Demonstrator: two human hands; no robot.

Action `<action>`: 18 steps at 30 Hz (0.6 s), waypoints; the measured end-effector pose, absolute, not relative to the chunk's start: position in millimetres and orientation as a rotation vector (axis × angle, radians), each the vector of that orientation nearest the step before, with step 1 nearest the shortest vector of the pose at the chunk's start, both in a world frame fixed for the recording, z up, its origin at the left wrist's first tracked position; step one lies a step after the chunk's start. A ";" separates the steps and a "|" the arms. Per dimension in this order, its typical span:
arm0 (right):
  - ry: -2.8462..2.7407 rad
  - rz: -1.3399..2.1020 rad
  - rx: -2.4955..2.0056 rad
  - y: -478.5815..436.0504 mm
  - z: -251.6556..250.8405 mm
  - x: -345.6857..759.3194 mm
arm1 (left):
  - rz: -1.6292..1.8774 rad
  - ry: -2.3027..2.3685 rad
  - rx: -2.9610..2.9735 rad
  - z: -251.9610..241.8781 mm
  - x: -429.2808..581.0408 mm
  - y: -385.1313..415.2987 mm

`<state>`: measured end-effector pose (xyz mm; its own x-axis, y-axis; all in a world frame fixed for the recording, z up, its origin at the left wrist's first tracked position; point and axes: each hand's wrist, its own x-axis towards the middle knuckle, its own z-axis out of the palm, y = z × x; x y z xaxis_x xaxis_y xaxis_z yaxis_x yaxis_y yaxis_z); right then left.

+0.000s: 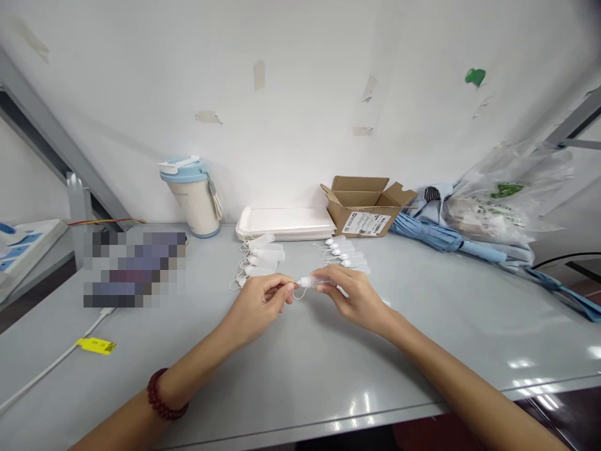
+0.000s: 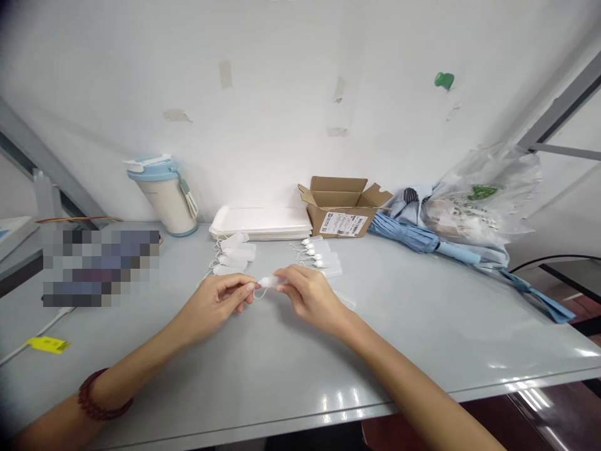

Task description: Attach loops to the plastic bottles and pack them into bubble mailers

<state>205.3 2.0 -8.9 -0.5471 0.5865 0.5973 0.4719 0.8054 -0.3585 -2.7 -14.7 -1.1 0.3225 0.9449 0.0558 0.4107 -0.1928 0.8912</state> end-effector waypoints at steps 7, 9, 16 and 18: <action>-2.227 0.219 -0.790 3.0 -8.9 206.0 | 0.839 1.231 1.855 0.1 -0.6 -14.9; -2.211 0.215 -0.812 3.4 -6.5 207.0 | 0.851 1.240 1.831 2.7 -0.4 -14.5; -2.184 0.199 -0.795 3.1 -3.4 206.5 | 0.916 1.211 1.713 9.2 -2.6 -14.7; -2.201 0.187 -0.768 2.3 -4.6 205.6 | 0.917 1.225 1.711 8.9 -3.2 -14.7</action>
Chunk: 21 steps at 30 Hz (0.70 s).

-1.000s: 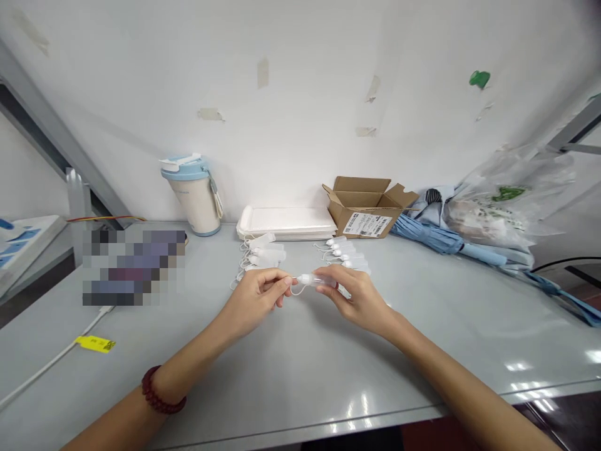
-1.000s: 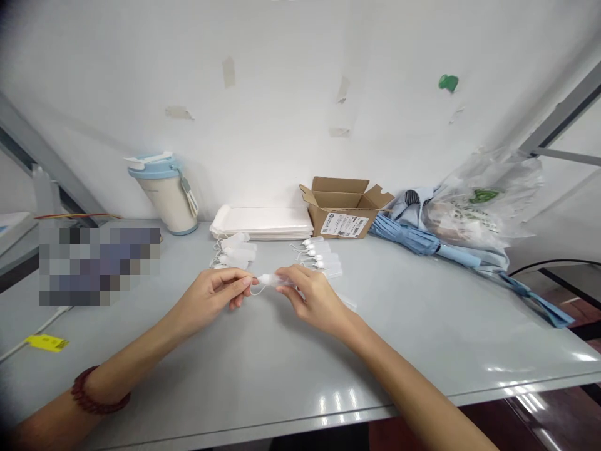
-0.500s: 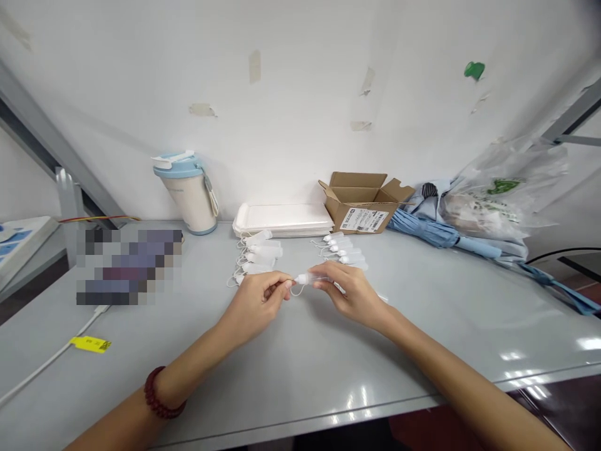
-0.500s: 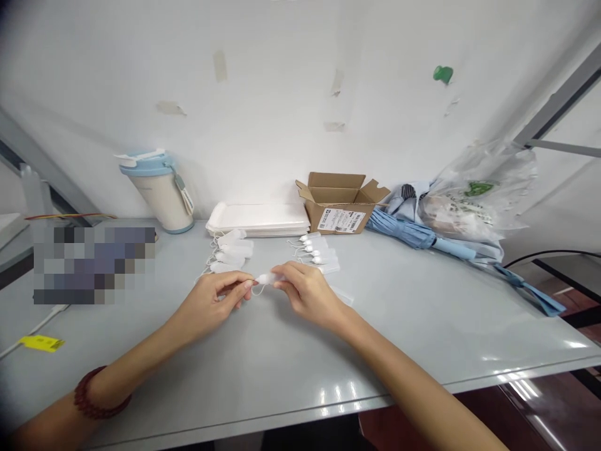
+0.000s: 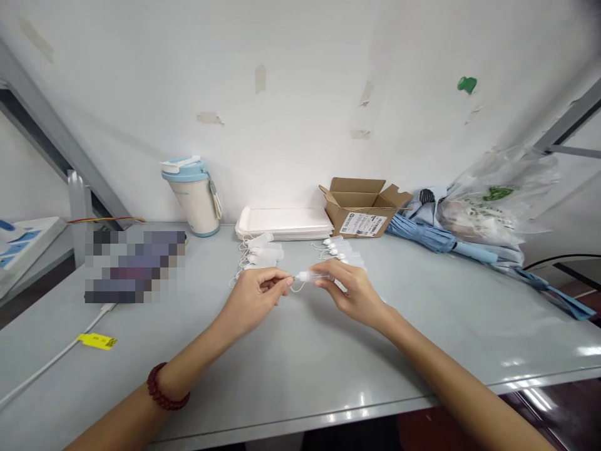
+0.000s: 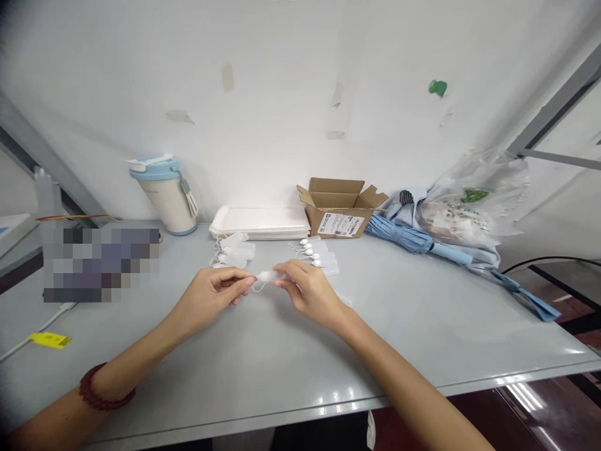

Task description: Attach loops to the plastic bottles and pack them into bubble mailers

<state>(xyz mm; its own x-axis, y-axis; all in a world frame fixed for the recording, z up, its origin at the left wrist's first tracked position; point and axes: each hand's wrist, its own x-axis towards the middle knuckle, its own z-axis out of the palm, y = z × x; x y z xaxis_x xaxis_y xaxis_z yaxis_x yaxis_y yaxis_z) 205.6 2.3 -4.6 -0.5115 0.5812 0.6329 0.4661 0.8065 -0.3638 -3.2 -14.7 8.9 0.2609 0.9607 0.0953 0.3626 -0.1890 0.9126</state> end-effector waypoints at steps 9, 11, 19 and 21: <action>-2.255 0.211 -0.744 -2.3 -3.2 206.1 | 0.884 1.197 1.749 2.3 -4.3 -16.0; -2.258 0.210 -0.734 -2.4 -3.2 206.0 | 0.892 1.187 1.755 2.2 -4.3 -16.6; -2.257 0.141 -0.747 -3.2 -5.1 204.3 | 0.883 1.226 1.696 6.1 -4.6 -16.0; -2.261 0.116 -0.747 -3.5 -4.4 204.2 | 0.870 1.229 1.690 8.4 -5.4 -15.1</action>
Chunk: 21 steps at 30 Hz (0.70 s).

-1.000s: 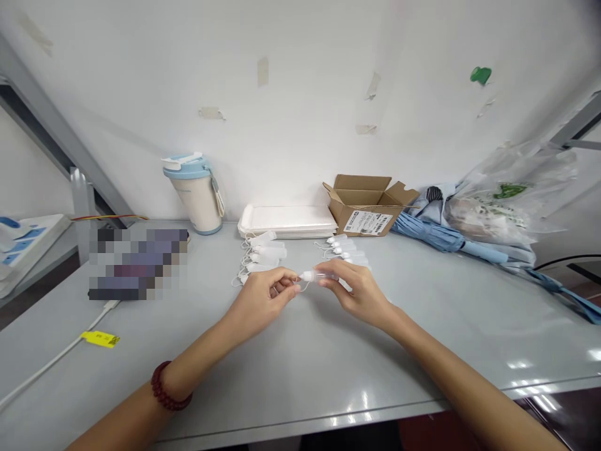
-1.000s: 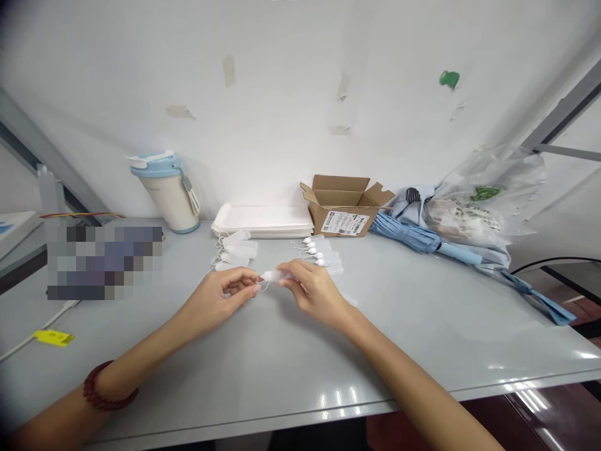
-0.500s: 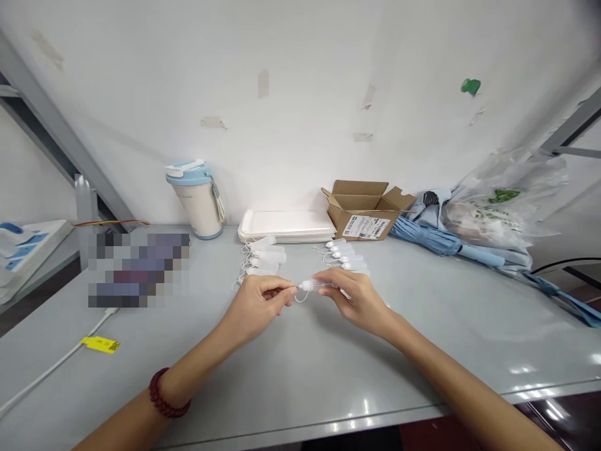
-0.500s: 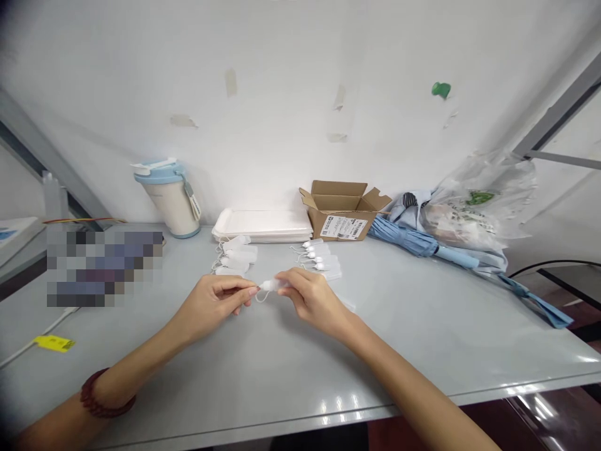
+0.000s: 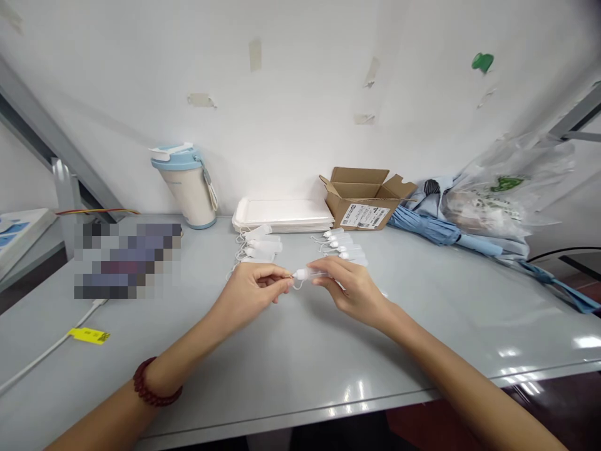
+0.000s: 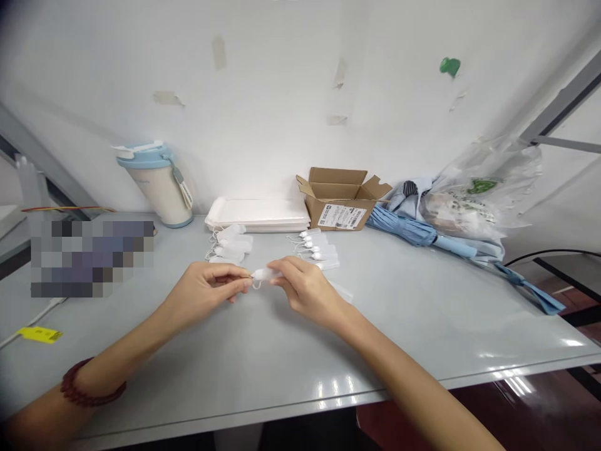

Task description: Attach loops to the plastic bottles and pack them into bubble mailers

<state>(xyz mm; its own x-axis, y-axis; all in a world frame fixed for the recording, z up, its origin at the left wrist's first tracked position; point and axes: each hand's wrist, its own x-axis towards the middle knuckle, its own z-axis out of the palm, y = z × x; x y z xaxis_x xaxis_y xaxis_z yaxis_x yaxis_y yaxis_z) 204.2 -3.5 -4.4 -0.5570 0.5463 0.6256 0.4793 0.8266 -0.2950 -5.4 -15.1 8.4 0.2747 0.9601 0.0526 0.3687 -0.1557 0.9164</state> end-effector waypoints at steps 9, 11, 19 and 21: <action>-2.257 0.085 -0.725 -2.3 -6.2 200.5 | 0.887 1.222 1.756 10.9 -8.3 -10.2; -2.265 0.096 -0.729 -1.5 -10.2 198.7 | 0.863 1.222 1.749 8.1 -8.5 -9.6; -2.265 0.121 -0.695 1.3 -21.0 196.6 | 0.778 1.244 1.710 3.7 -7.6 -10.5; -2.273 0.120 -0.693 0.9 -20.3 196.9 | 0.752 1.250 1.704 4.7 -8.2 -10.1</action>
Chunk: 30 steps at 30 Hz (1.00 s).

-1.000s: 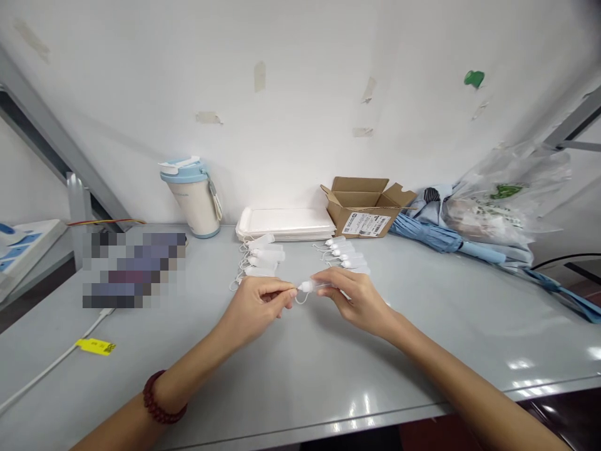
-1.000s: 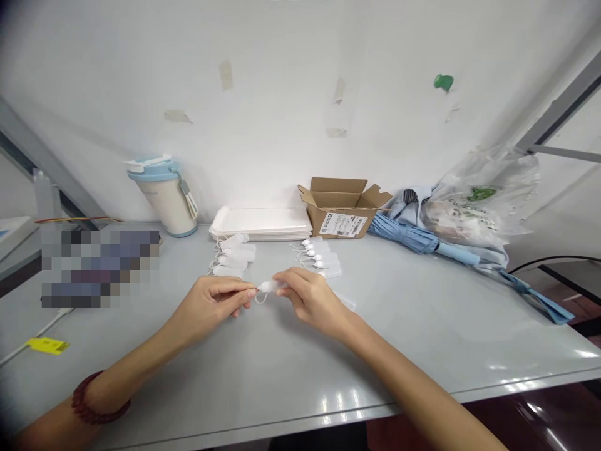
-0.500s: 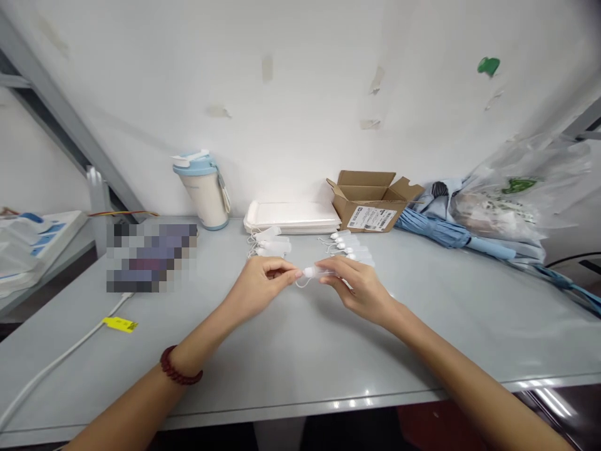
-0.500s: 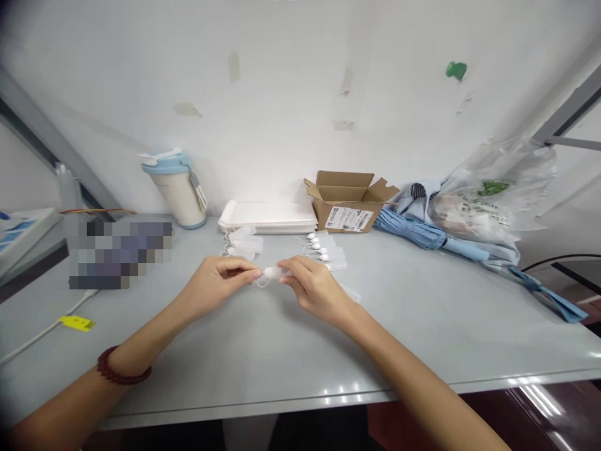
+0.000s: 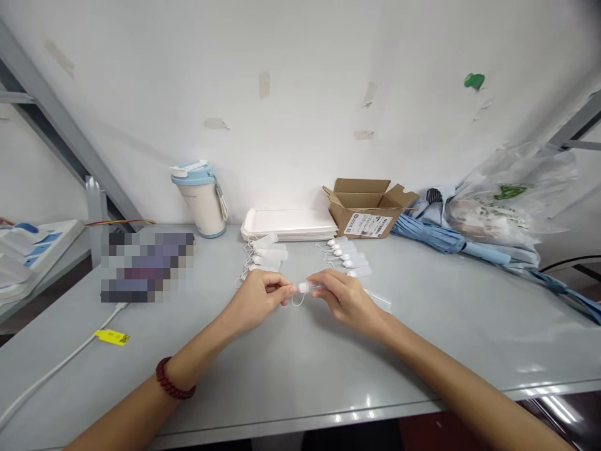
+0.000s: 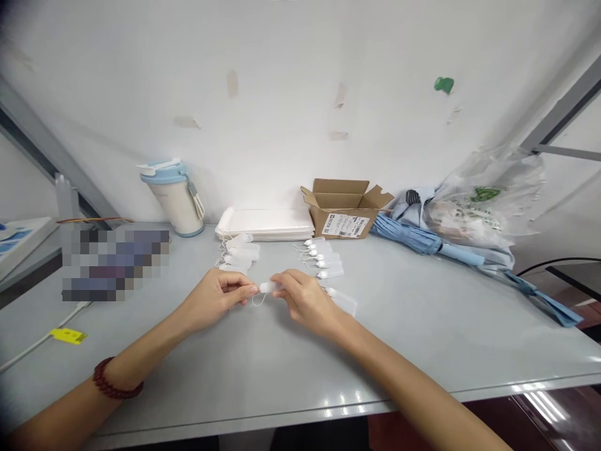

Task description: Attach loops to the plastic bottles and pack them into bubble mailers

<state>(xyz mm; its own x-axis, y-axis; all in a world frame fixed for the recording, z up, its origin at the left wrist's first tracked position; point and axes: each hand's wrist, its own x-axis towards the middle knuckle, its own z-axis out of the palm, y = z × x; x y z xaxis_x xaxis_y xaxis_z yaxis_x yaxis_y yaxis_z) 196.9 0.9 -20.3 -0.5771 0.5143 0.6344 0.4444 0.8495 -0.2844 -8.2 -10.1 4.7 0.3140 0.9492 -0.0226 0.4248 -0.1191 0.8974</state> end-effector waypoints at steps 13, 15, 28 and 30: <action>-2.447 0.423 -1.366 8.4 23.8 238.1 | 1.161 1.456 1.519 28.2 -60.2 18.4; -2.449 0.571 -1.473 12.9 28.7 248.1 | 1.077 1.464 1.543 27.0 -66.8 22.3; -2.566 0.951 -1.934 17.3 48.1 273.2 | 0.939 1.627 1.615 1.0 -70.3 37.0; -2.579 0.946 -1.942 18.6 46.9 273.7 | 0.968 1.680 1.657 -0.8 -71.0 38.3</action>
<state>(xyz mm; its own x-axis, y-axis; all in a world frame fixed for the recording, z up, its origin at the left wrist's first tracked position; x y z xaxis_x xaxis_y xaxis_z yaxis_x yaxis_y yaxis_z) 273.7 18.6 46.9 -0.3170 0.8119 -0.4902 0.9363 0.1856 -0.2981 -71.0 38.3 -0.8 -0.0576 0.9948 0.0843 0.5717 -0.0364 0.8197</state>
